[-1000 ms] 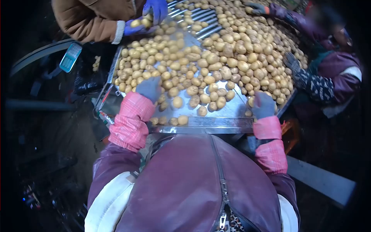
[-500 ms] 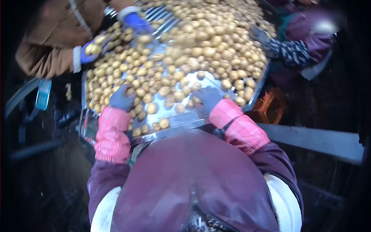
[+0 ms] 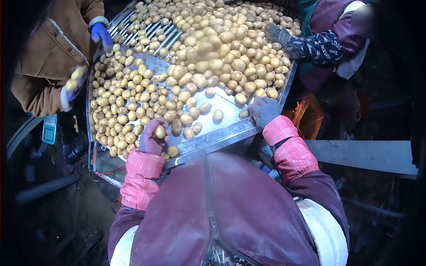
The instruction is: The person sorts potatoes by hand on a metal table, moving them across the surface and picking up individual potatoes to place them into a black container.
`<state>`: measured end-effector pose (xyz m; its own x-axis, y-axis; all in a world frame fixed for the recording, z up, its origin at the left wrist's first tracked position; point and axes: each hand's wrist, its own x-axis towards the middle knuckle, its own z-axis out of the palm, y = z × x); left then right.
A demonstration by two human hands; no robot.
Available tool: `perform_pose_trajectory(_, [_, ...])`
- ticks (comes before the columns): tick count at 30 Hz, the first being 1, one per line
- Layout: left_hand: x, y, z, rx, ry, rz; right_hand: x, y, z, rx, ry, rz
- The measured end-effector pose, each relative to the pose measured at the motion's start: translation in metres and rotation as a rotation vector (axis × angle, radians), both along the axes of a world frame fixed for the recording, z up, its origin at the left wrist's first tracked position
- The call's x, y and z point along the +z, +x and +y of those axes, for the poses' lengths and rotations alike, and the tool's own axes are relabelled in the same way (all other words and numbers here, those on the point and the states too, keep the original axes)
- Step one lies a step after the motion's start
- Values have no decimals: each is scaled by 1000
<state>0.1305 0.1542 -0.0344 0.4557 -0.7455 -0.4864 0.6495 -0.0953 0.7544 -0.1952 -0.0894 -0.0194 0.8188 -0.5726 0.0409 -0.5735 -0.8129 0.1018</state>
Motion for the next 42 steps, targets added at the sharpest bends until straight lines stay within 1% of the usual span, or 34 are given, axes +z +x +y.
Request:
perform_pose_trajectory(3, [-1, -12, -5, -42, -14, 58, 7, 5, -26, -14, 271, 94])
perform_pose_trajectory(5, [-2, -13, -3, -63, -33, 85, 11, 2, -46, -220, 168, -68])
perform_pose_trajectory(6, [-1, -13, -2, -54, 0, 65, 11, 1, -51, -322, 126, -145])
perform_pose_trajectory(9, [6, -16, -3, -53, 35, 29, -4, 13, -69, -430, 243, 207])
perform_pose_trajectory(10, [1, -15, -2, -70, 18, 28, -6, 20, -70, -501, 256, 260])
perform_pose_trajectory(13, [-4, -18, -6, -158, 55, -79, 1, 12, -73, -453, 308, 145])
perform_pose_trajectory(14, [-8, -17, -9, -220, 35, -122, 3, 10, -76, -424, 289, 203])
perform_pose_trajectory(17, [-16, -22, -9, -266, 55, -76, 14, -4, -71, -530, 401, -62])
perform_pose_trajectory(18, [-13, -24, -9, -257, 91, -59, 35, -10, -58, -520, 528, -243])
perform_pose_trajectory(20, [-5, -27, -12, -242, 162, -29, 39, -34, -31, -460, 815, -729])
perform_pose_trajectory(21, [-9, -27, -12, -272, 162, -29, 39, -48, -15, -418, 947, -976])
perform_pose_trajectory(23, [-23, -20, -11, -313, 162, -34, 35, -77, 16, -511, 1199, -1014])
perform_pose_trajectory(25, [-31, -15, -10, -341, 158, 13, 8, -109, 45, -548, 1445, -896])
perform_pose_trajectory(27, [-33, -14, -12, -363, 168, 18, -30, -127, 66, -744, 1563, -749])
perform_pose_trajectory(29, [-33, -15, -15, -377, 193, -17, -74, -118, 81, -829, 1282, -659])
perform_pose_trajectory(30, [-40, -14, -15, -355, 181, 45, -86, -114, 88, -865, 1140, -612])
perform_pose_trajectory(33, [-50, -7, -9, -275, 154, -114, -88, -110, 82, -564, 1045, -293])
perform_pose_trajectory(34, [-35, -3, -9, -296, 231, -224, -75, -100, 80, -516, 1259, -350])
perform_pose_trajectory(35, [-41, 4, -5, -304, 151, -446, -59, -91, 75, -504, 1310, -334])
perform_pose_trajectory(36, [-54, 13, 3, -308, 72, -667, -27, -69, 72, -491, 1362, -314])
perform_pose_trajectory(37, [-43, 17, -1, -241, 162, -424, 6, -43, 70, -477, 1413, -293])
perform_pose_trajectory(38, [-33, 21, -4, -135, 250, -186, 36, -14, 66, -445, 1323, -253])
perform_pose_trajectory(40, [-25, 24, 1, -77, 204, -189, 43, 32, 60, -248, 968, -325])
perform_pose_trajectory(41, [-21, 22, 7, -50, 184, -186, 11, 47, 46, 134, 543, -432])
perform_pose_trajectory(42, [-8, 17, 14, -47, 192, -185, 10, 71, 43, 131, 445, -286])
